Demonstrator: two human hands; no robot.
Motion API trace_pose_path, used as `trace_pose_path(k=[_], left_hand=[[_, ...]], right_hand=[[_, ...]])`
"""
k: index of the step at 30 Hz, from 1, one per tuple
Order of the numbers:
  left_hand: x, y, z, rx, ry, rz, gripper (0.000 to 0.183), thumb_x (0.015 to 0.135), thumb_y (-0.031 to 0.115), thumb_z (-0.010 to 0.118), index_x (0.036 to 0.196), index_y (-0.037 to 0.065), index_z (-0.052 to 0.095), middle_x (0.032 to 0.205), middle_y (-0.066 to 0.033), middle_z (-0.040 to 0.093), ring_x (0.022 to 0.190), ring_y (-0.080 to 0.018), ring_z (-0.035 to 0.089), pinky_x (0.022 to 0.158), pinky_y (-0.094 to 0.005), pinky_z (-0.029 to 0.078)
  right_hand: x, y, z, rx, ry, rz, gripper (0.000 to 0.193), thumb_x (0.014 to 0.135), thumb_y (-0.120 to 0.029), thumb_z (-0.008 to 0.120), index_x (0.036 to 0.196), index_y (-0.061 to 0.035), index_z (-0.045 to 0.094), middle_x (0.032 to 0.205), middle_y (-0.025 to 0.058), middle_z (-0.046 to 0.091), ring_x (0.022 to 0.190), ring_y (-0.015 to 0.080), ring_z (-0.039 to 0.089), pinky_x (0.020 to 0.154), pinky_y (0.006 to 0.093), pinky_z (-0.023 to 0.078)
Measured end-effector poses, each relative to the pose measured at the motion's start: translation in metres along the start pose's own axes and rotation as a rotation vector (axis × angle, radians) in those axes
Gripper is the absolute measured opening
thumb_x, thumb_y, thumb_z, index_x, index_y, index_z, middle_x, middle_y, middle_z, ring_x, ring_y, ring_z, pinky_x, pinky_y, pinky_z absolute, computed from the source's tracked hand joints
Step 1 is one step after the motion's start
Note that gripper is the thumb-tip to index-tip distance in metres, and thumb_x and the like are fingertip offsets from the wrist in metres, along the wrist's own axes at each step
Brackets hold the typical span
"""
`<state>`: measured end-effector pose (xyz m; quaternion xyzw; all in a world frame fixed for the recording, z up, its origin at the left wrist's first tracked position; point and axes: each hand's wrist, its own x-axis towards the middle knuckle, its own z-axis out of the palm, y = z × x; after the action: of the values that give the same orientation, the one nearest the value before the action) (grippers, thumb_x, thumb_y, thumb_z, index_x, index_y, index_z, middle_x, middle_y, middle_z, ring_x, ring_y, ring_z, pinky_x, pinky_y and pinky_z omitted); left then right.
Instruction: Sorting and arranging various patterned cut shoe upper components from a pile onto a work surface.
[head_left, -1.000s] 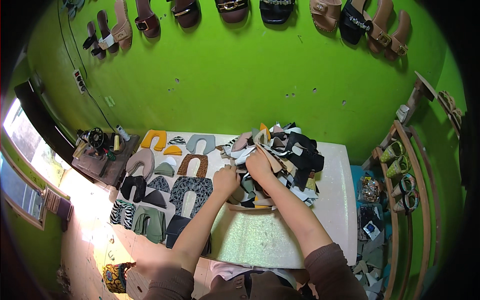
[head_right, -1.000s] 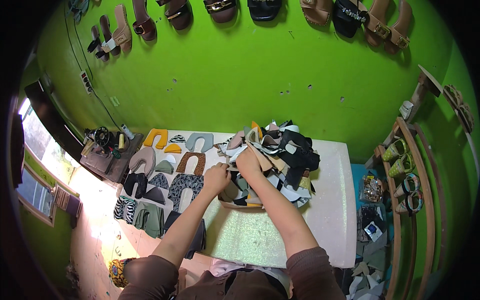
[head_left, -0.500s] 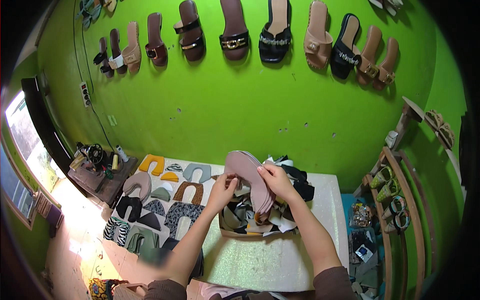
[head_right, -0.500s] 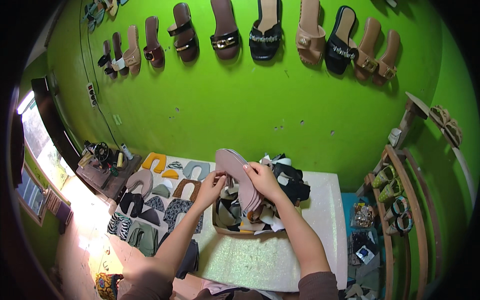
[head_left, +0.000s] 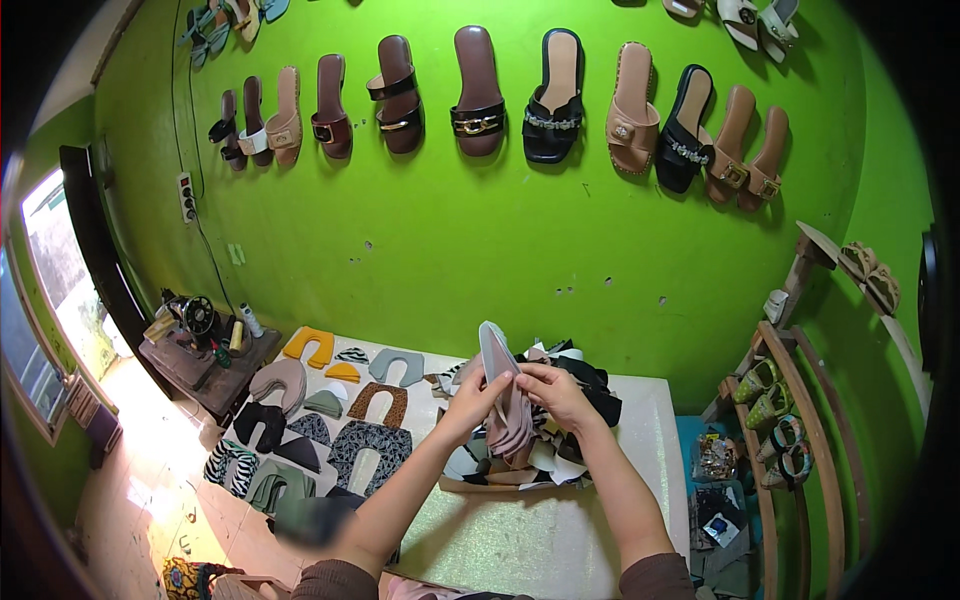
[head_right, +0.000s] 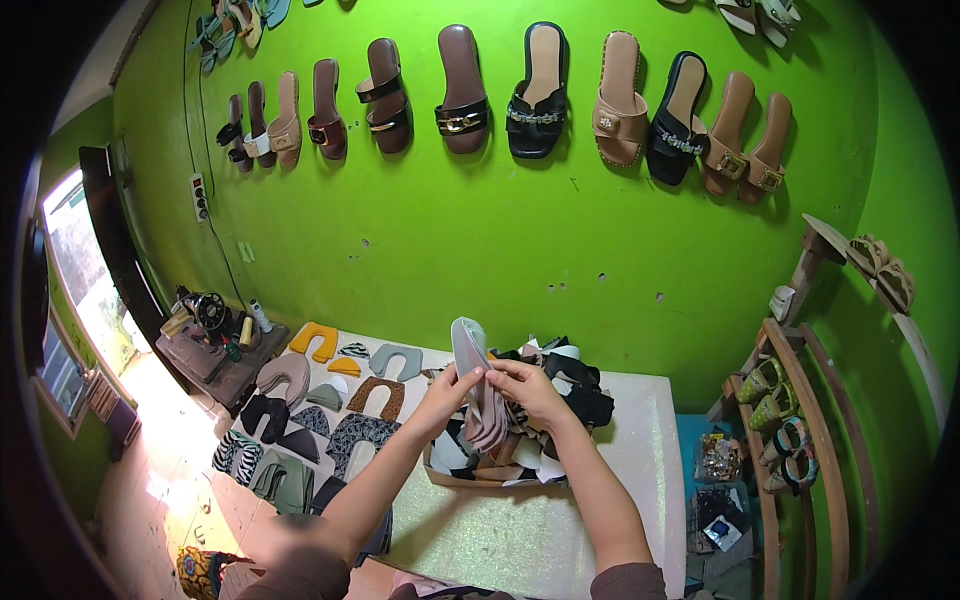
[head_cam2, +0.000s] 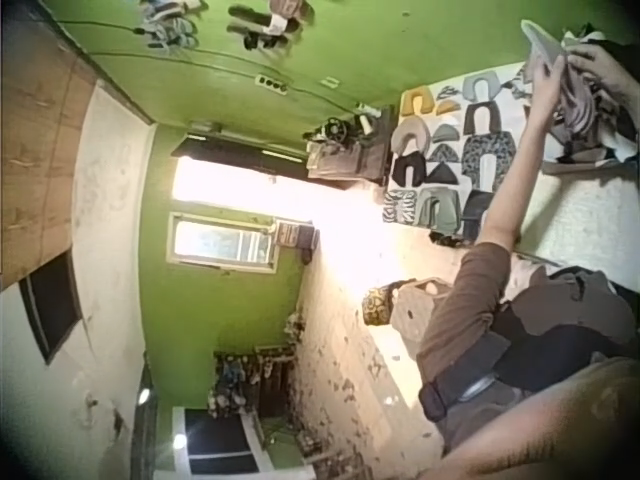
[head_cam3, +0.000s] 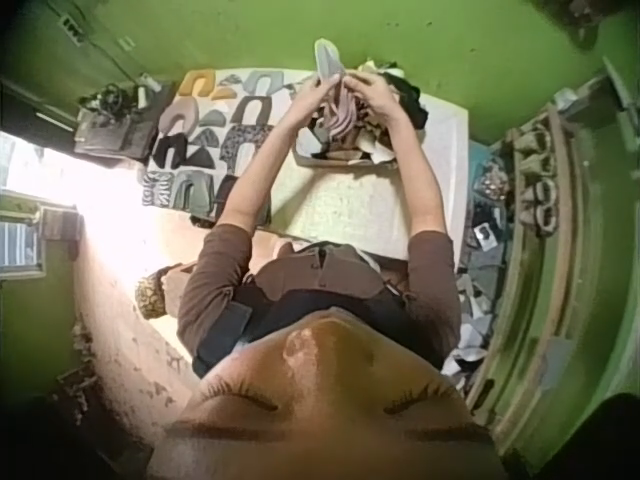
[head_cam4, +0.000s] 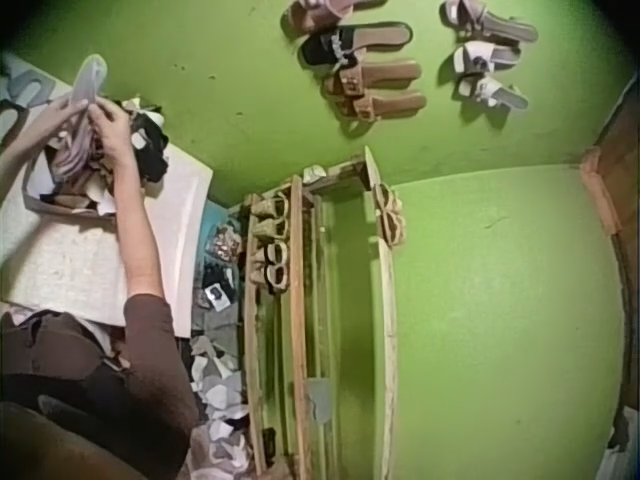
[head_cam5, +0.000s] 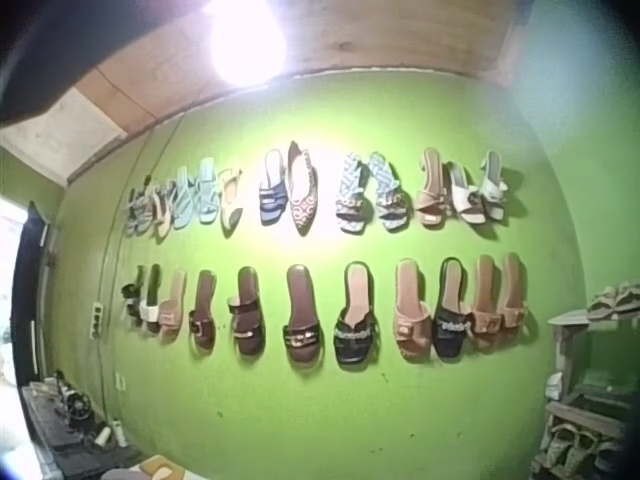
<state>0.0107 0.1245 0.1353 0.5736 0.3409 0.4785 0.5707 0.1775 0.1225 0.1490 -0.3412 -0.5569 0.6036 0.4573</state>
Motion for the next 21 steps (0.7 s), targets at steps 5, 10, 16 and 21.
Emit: trace_pose_path(k=[5,10,16,21], left_hand=[[-0.011,0.009,0.004,-0.022,-0.004,-0.102,0.039,0.087,0.031,0.052,0.111,0.000,0.049,0.098,-0.0056,0.054,0.089,-0.0108,0.050,0.079,-0.0253,0.041],[-0.017,0.001,0.009,0.149,-0.085,0.058,0.042,0.087,0.033,0.051,0.113,0.000,0.047,0.095,-0.0039,0.055,0.084,-0.0105,0.052,0.071,-0.0230,0.042],[-0.017,-0.033,0.000,-0.056,0.101,-0.201,0.047,0.090,0.038,0.041,0.111,-0.003,0.048,0.105,-0.0092,0.053,0.096,-0.0143,0.049,0.083,-0.0277,0.038],[-0.025,-0.058,-0.001,-0.249,0.064,-0.189,0.068,0.090,0.054,0.025,0.129,-0.002,0.028,0.123,-0.0133,0.041,0.112,-0.0190,0.040,0.096,-0.0290,0.031]], right_hand=[[-0.005,0.012,-0.004,0.094,-0.018,0.048,0.030,0.085,-0.023,0.057,0.109,-0.0040,0.056,0.093,-0.0018,0.058,0.077,0.0034,0.052,0.066,0.0181,0.042],[-0.008,0.027,-0.002,0.090,0.030,0.030,0.028,0.086,-0.023,0.056,0.107,-0.0029,0.057,0.082,-0.0048,0.055,0.069,0.0007,0.047,0.061,0.0153,0.038],[-0.014,0.039,0.004,0.118,0.045,0.058,0.026,0.089,-0.018,0.051,0.108,-0.0014,0.055,0.091,-0.0015,0.057,0.081,0.0044,0.051,0.071,0.0192,0.042],[-0.013,0.063,0.031,-0.289,0.006,-0.157,0.048,0.085,-0.023,0.055,0.127,-0.0076,0.040,0.119,0.0081,0.045,0.105,0.0139,0.045,0.088,0.0275,0.039]])
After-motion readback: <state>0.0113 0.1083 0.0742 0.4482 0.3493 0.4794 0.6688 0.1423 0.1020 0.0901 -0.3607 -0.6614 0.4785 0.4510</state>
